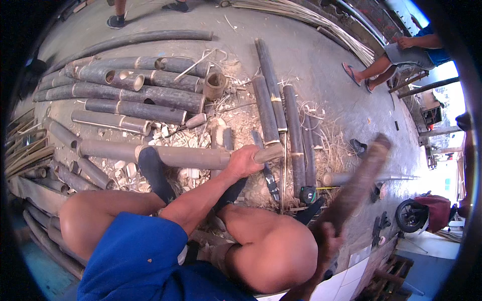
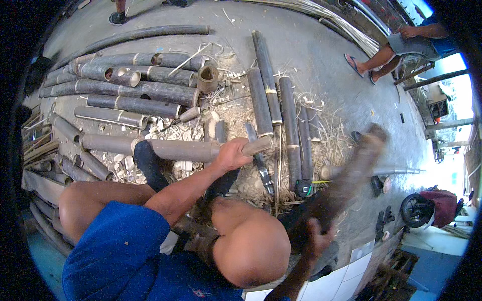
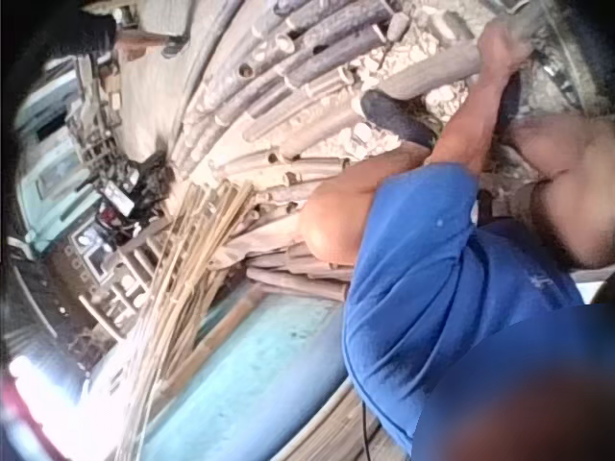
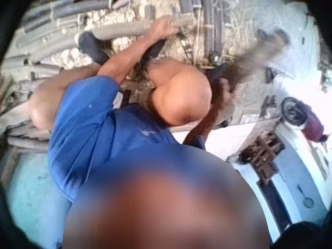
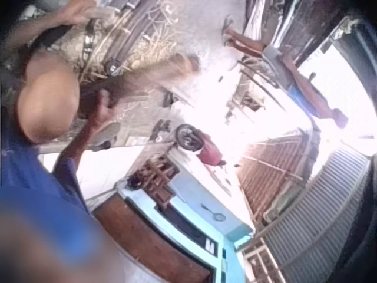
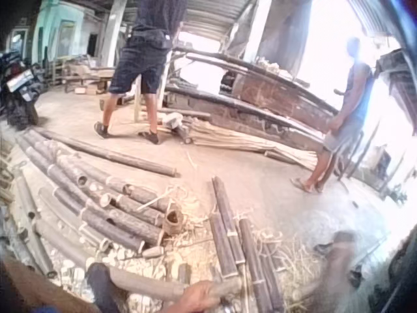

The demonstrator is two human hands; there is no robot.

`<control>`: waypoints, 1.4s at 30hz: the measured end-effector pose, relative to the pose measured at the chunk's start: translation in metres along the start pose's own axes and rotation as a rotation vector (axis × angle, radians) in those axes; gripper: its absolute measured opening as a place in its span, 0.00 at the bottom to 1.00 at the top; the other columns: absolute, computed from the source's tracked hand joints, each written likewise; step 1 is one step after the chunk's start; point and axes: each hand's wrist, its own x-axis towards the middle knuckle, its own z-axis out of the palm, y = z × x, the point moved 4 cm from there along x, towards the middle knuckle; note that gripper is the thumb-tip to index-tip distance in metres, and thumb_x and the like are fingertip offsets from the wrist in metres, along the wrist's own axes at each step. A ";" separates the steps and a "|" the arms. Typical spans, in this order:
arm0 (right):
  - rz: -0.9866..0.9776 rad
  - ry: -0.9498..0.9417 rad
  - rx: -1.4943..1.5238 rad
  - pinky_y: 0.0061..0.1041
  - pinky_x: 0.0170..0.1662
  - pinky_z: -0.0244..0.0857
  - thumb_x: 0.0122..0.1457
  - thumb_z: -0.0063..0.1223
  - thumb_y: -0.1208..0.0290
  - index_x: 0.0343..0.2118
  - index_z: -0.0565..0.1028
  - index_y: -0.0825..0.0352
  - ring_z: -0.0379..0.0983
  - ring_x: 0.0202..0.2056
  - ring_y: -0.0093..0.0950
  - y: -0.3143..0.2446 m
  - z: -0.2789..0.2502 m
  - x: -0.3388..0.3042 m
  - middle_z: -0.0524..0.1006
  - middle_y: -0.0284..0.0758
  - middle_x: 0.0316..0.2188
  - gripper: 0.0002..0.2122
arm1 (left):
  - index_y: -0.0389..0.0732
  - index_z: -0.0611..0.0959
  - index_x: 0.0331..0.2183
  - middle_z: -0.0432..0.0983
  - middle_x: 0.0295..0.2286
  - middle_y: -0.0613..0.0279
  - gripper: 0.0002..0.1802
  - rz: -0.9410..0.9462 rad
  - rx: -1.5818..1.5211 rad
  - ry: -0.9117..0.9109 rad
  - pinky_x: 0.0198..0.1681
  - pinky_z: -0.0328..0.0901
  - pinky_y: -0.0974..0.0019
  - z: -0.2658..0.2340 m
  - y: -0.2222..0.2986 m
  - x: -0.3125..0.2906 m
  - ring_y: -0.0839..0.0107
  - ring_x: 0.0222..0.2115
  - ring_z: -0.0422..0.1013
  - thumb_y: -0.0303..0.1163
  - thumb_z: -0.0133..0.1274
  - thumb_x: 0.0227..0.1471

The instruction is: The person sits on the floor and uses a curved blade to shave and smooth the surface of a bamboo joint. They rotate the bamboo piece to work on different sides and occasionally inspect the cut surface.

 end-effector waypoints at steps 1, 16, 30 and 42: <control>0.004 0.173 0.065 0.34 0.54 0.68 0.55 0.65 0.51 0.60 0.69 0.73 0.75 0.48 0.37 -0.012 -0.021 0.014 0.77 0.42 0.50 0.36 | 0.42 0.82 0.32 0.77 0.32 0.51 0.18 0.013 0.017 0.000 0.43 0.70 0.50 0.000 -0.001 -0.001 0.49 0.38 0.76 0.40 0.64 0.37; 0.080 -0.076 0.368 0.34 0.43 0.75 0.57 0.65 0.58 0.55 0.69 0.71 0.78 0.40 0.34 -0.016 0.024 0.045 0.78 0.43 0.44 0.29 | 0.41 0.80 0.30 0.74 0.30 0.54 0.17 0.113 0.013 0.080 0.40 0.69 0.52 0.000 -0.013 -0.007 0.51 0.37 0.73 0.36 0.67 0.35; 0.065 -0.401 0.064 0.33 0.50 0.71 0.59 0.66 0.70 0.65 0.62 0.67 0.77 0.45 0.28 0.021 0.082 -0.032 0.79 0.39 0.48 0.33 | 0.34 0.81 0.42 0.83 0.32 0.61 0.19 -0.194 -0.529 0.711 0.37 0.71 0.65 -0.121 -0.030 -0.022 0.73 0.31 0.76 0.30 0.62 0.47; -0.114 -0.453 -0.001 0.34 0.53 0.69 0.59 0.64 0.69 0.64 0.65 0.65 0.74 0.50 0.32 -0.037 0.098 -0.042 0.77 0.40 0.51 0.31 | 0.36 0.78 0.47 0.82 0.41 0.51 0.25 -0.139 -0.316 0.236 0.47 0.72 0.58 -0.082 -0.003 -0.036 0.61 0.41 0.79 0.37 0.66 0.50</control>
